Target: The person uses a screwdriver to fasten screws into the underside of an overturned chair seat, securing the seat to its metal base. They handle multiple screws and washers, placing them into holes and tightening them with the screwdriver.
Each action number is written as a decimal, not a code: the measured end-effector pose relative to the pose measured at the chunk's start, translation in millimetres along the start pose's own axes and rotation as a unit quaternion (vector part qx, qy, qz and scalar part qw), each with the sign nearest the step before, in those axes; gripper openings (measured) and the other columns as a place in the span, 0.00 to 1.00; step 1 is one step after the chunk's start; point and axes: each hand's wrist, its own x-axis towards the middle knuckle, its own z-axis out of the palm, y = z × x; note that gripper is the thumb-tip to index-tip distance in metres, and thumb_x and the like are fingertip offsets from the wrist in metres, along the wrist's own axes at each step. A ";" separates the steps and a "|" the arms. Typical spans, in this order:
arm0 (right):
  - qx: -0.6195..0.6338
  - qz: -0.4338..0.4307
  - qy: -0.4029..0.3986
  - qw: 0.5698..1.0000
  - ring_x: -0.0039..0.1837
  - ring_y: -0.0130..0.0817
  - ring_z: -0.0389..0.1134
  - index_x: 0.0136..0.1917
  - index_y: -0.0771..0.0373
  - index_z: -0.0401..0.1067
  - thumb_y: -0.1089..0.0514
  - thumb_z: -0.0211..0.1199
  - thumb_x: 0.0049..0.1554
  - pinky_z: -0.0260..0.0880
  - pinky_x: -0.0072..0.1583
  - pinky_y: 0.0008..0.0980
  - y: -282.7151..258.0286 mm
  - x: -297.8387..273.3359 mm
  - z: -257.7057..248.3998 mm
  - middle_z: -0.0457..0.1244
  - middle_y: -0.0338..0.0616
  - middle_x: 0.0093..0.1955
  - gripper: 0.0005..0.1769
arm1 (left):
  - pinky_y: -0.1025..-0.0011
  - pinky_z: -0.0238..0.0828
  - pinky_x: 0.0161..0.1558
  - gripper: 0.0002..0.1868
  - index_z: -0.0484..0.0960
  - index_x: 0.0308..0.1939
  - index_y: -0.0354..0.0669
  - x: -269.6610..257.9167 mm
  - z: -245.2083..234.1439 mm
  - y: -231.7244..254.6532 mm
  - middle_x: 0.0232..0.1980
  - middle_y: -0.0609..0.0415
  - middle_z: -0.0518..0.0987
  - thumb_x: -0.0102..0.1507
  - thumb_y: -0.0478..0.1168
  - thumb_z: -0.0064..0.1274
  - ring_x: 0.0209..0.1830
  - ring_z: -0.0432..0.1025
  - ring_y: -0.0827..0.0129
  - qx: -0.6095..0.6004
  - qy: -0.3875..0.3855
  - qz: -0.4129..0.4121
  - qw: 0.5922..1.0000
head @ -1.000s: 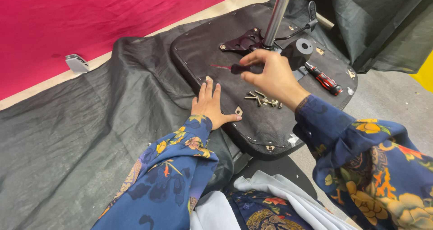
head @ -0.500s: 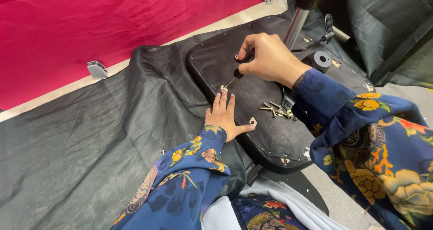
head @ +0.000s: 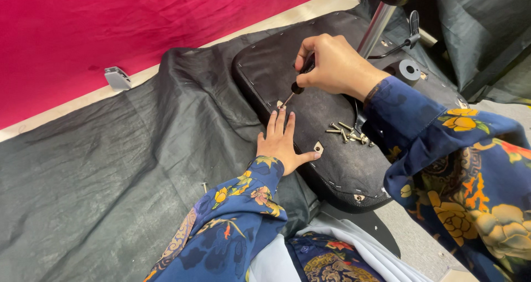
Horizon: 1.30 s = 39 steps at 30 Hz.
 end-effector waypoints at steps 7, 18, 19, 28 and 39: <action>-0.001 -0.018 -0.031 0.999 0.37 0.35 0.72 0.44 0.63 0.76 0.57 0.74 0.45 0.69 0.41 0.34 -5.6 2.3 -3.5 0.70 0.46 0.34 0.14 | 0.47 0.52 0.69 0.67 0.47 0.79 0.42 2.3 1.1 -0.9 0.84 0.48 0.38 0.50 0.75 0.59 0.84 0.32 0.58 -0.020 -0.004 0.000 1.000; 0.057 0.064 0.035 0.996 0.31 0.31 0.73 0.44 0.66 0.74 0.54 0.70 0.52 0.72 0.37 0.30 -7.1 -1.3 1.7 0.69 0.45 0.30 0.14 | 0.65 0.77 0.51 0.21 0.78 0.55 0.47 60.6 -38.7 -52.5 0.47 0.54 0.85 0.58 0.32 0.57 0.46 0.81 0.62 -0.269 0.143 -0.008 0.952; 0.049 0.063 0.043 0.996 0.31 0.31 0.73 0.43 0.67 0.74 0.54 0.70 0.52 0.72 0.37 0.30 -7.1 0.1 2.5 0.69 0.46 0.30 0.14 | 0.65 0.76 0.51 0.18 0.82 0.52 0.49 64.3 -44.4 -52.0 0.47 0.56 0.86 0.58 0.32 0.57 0.47 0.81 0.62 -0.232 0.111 0.004 0.966; 0.047 0.089 0.070 0.992 0.29 0.30 0.72 0.43 0.67 0.74 0.54 0.69 0.53 0.71 0.36 0.28 -4.0 5.4 3.9 0.68 0.45 0.28 0.13 | 0.59 0.74 0.47 0.08 0.85 0.45 0.53 58.9 -48.7 -34.8 0.43 0.53 0.85 0.63 0.44 0.58 0.45 0.79 0.55 -0.083 0.103 0.021 0.991; 0.035 0.089 0.081 0.992 0.29 0.30 0.72 0.43 0.67 0.74 0.55 0.69 0.54 0.72 0.37 0.29 -7.4 15.7 5.3 0.68 0.45 0.27 0.12 | 0.56 0.73 0.44 0.09 0.80 0.42 0.48 69.7 -34.4 -43.7 0.41 0.52 0.82 0.60 0.41 0.61 0.43 0.78 0.53 -0.082 0.155 0.048 0.983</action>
